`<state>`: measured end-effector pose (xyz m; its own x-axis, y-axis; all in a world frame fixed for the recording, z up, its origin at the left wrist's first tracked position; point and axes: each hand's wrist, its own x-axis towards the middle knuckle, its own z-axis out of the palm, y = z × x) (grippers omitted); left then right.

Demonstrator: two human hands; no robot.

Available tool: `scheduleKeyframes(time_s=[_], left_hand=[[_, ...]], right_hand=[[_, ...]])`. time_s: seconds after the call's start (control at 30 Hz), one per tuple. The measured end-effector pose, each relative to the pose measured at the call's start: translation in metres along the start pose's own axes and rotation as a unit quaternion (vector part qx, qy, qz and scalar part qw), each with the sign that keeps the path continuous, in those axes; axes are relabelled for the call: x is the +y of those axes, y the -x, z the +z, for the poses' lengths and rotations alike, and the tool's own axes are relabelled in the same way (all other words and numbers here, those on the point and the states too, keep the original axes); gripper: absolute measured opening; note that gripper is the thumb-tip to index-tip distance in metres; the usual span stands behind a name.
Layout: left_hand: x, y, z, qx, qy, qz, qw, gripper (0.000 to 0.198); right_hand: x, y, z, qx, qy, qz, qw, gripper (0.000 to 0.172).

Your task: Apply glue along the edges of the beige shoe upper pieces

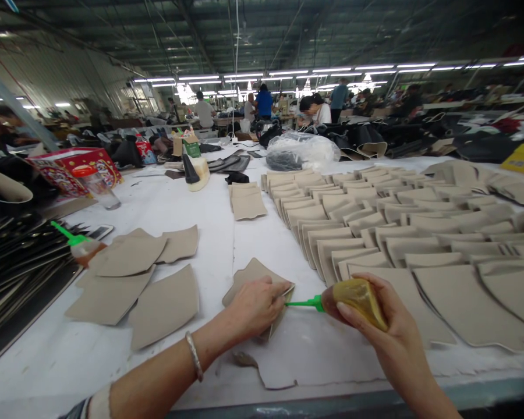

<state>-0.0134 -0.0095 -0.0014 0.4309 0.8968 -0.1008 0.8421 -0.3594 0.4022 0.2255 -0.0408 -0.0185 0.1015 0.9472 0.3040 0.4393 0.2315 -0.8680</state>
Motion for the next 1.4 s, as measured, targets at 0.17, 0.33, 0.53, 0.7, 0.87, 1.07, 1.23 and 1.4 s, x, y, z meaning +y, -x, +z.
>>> scheduleKeyframes(time_s=[0.17, 0.33, 0.53, 0.7, 0.87, 1.07, 1.23, 1.4], left_hand=[[0.000, 0.002, 0.001, -0.001, -0.009, 0.001, 1.000, 0.043], [0.001, 0.003, 0.001, -0.008, -0.015, 0.000, 1.000, 0.043], [0.001, 0.003, 0.001, -0.015, -0.020, -0.009, 1.000, 0.043], [-0.001, 0.003, 0.004, -0.013, -0.022, -0.012, 1.000, 0.042], [0.001, 0.003, 0.004, -0.014, -0.028, -0.015, 0.999, 0.041], [0.003, 0.003, 0.003, -0.017, -0.038, -0.016, 0.999, 0.042], [0.002, 0.003, 0.004, -0.019, -0.043, -0.012, 0.999, 0.042], [0.002, 0.004, 0.005, -0.010, -0.047, -0.008, 0.999, 0.041]], right_hand=[[0.001, 0.007, 0.002, -0.035, -0.014, 0.005, 0.999, 0.049], [0.003, 0.013, 0.003, -0.023, -0.028, 0.019, 0.999, 0.049], [0.005, 0.021, 0.005, -0.066, -0.058, 0.032, 0.996, 0.051], [0.005, 0.023, 0.004, -0.034, -0.052, 0.036, 0.997, 0.051], [0.007, 0.025, 0.002, -0.079, -0.073, 0.029, 0.994, 0.050], [0.009, 0.023, 0.002, -0.009, -0.034, 0.010, 0.999, 0.050], [0.004, 0.032, 0.009, 0.011, -0.033, -0.002, 0.999, 0.048], [0.001, 0.035, 0.005, -0.055, -0.074, 0.012, 0.996, 0.048]])
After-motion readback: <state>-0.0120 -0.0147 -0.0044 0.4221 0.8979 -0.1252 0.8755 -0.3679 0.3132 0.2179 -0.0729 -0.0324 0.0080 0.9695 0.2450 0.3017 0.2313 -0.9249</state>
